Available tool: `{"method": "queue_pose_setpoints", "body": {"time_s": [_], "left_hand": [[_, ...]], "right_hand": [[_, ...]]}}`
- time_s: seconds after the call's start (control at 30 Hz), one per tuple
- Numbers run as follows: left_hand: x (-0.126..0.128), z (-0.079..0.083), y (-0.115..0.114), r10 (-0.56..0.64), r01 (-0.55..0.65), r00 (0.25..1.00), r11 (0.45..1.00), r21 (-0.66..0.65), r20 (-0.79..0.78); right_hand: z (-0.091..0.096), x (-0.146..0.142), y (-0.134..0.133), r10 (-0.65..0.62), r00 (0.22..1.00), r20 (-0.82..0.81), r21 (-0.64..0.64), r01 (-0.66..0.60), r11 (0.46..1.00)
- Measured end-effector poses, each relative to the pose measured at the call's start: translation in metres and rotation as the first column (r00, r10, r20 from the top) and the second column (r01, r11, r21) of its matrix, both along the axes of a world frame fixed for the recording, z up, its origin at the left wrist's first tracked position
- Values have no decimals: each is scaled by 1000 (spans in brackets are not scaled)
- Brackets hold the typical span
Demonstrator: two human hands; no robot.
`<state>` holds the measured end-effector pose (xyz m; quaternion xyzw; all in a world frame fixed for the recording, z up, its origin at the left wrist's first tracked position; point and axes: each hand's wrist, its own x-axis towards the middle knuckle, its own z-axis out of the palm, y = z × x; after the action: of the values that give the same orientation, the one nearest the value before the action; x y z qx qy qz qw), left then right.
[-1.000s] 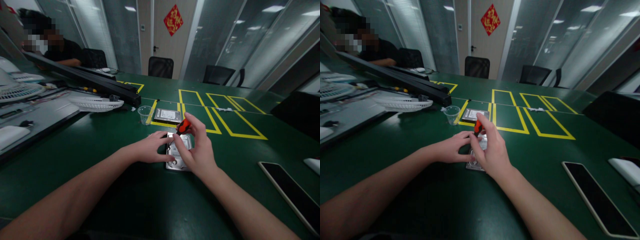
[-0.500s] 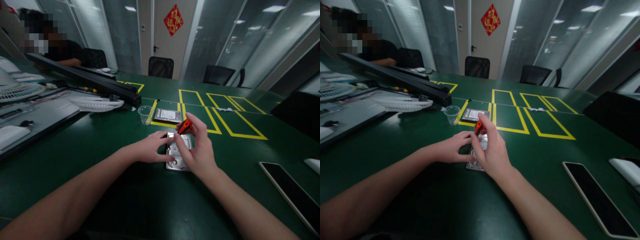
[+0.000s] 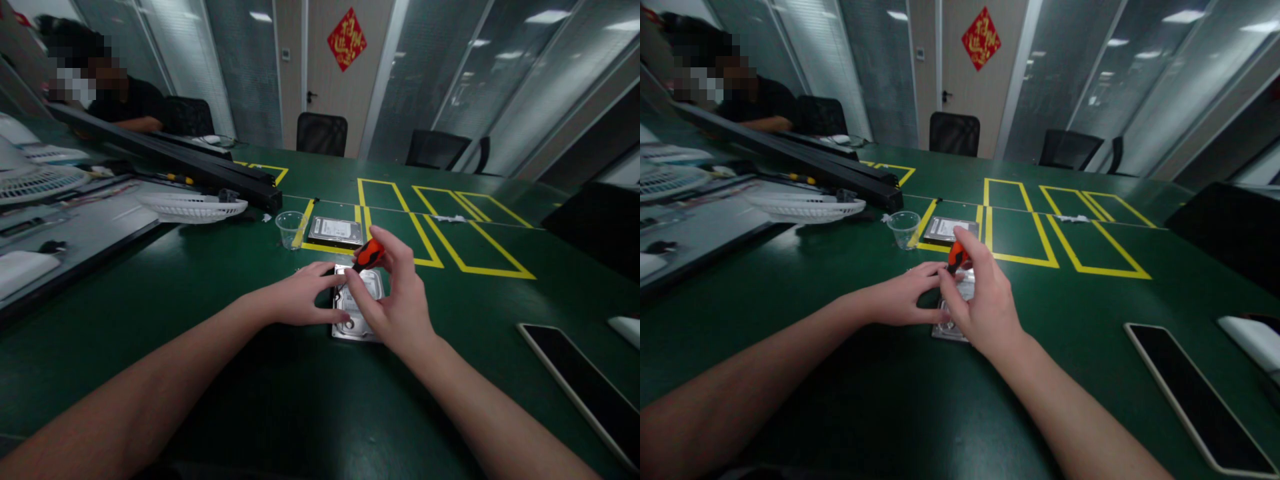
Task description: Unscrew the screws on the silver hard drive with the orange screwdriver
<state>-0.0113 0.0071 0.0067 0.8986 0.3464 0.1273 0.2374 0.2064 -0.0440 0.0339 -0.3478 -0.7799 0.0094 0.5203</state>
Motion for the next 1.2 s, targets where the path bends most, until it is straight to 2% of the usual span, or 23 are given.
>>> {"method": "queue_pose_setpoints", "body": {"time_s": [0.17,0.43,0.63,0.9,1.1,1.2], "left_hand": [[-1,-2,1,-7,7,1000,1000,-9,-1],[1,0,0,-4,4,1000,1000,-4,14],[1,4,-2,-9,9,1000,1000,-13,-18],[0,4,-1,0,-1,999,999,-36,-39],[-2,-1,0,-9,9,1000,1000,-7,7],[-1,0,0,-23,23,1000,1000,2,4]], "right_hand": [[3,0,1,-43,999,20,57,42,998],[-1,0,-2,19,999,-25,-51,-21,999],[3,0,0,-61,998,8,60,60,996],[0,0,-2,-14,1000,-22,-43,13,999],[5,0,-1,-105,994,26,52,104,993],[5,-1,0,-89,996,19,54,88,995]]}}
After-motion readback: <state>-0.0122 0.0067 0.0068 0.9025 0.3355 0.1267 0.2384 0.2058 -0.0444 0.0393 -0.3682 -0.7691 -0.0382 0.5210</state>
